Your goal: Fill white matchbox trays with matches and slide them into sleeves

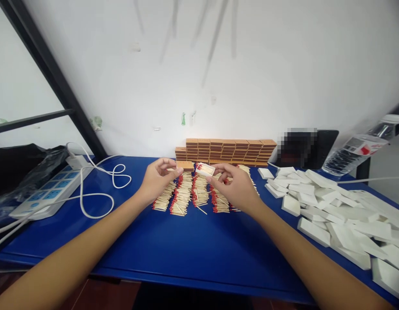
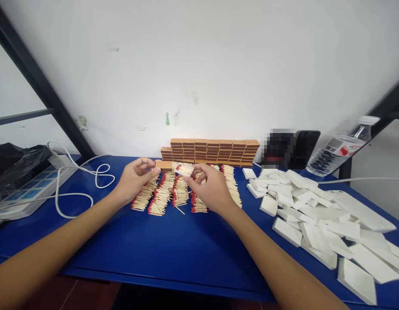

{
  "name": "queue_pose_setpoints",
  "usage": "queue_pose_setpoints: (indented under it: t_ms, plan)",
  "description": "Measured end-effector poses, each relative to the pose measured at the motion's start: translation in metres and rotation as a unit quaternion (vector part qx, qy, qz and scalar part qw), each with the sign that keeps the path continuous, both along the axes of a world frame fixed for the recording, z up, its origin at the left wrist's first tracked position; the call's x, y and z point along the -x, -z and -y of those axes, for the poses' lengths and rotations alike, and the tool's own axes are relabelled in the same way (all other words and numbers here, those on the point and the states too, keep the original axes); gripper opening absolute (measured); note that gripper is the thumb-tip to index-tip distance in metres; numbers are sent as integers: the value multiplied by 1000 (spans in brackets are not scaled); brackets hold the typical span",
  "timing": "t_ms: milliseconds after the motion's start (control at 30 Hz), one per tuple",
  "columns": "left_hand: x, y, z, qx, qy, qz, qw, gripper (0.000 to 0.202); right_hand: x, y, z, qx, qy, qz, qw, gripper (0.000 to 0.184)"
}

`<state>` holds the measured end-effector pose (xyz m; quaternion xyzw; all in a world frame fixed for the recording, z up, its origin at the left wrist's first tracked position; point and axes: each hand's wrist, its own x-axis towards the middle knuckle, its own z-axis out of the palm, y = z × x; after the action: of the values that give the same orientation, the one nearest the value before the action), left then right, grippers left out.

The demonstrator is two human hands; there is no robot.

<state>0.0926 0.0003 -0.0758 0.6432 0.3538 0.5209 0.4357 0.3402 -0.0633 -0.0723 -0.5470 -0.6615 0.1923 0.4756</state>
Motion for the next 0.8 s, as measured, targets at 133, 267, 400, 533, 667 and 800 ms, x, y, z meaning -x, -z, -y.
queue_pose_setpoints:
  t_ms: [133, 267, 400, 533, 667, 800]
  plan:
    - [-4, 7, 4, 28, 65, 18, 997, 47, 1, -1, 3, 11, -2, -11, 1000, 43]
    - [-1, 9, 2, 21, 107, 9, 994, 52, 0, -3, 5, 19, -17, -17, 1000, 47]
    - [5, 6, -2, 22, 120, -2, 993, 52, -4, -6, 6, 30, -48, -7, 998, 49]
    - [10, 2, -4, 22, 150, -21, 988, 50, -9, -9, 5, 36, -84, 5, 996, 48]
    - [13, 1, -5, 20, 164, -32, 986, 49, -13, -12, 5, 28, -95, 15, 995, 50]
    - [15, 0, -5, 18, 181, -38, 983, 49, -13, -14, 5, 38, -111, -1, 993, 52]
